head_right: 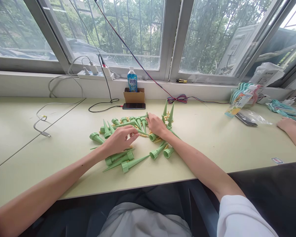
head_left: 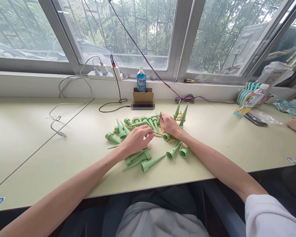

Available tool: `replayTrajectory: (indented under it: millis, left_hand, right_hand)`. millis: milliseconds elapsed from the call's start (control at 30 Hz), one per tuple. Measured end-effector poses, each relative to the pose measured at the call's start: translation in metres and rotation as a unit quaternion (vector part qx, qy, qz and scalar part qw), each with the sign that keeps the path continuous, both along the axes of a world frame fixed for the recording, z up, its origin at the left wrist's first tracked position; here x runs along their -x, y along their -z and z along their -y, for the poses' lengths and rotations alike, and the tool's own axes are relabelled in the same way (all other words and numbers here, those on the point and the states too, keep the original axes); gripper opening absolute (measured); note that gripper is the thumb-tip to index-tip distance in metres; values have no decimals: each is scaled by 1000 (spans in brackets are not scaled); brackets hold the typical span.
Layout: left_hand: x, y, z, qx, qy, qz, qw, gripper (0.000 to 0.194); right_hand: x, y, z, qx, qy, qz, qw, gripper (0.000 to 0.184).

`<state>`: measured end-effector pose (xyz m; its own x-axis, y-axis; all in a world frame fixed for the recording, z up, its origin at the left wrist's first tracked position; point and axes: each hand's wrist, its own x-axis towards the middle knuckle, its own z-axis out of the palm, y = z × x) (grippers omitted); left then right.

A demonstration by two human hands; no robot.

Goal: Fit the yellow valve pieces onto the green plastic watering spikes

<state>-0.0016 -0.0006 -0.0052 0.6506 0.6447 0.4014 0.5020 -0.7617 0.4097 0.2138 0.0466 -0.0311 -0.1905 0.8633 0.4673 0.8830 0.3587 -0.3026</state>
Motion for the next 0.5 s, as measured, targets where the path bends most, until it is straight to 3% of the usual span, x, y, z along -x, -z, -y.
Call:
replayTrajectory:
  millis: [500]
  left_hand:
    - [2, -10, 7, -4, 44, -38, 998, 36]
  right_hand:
    - [7, -7, 5, 37, 61, 10, 997, 25]
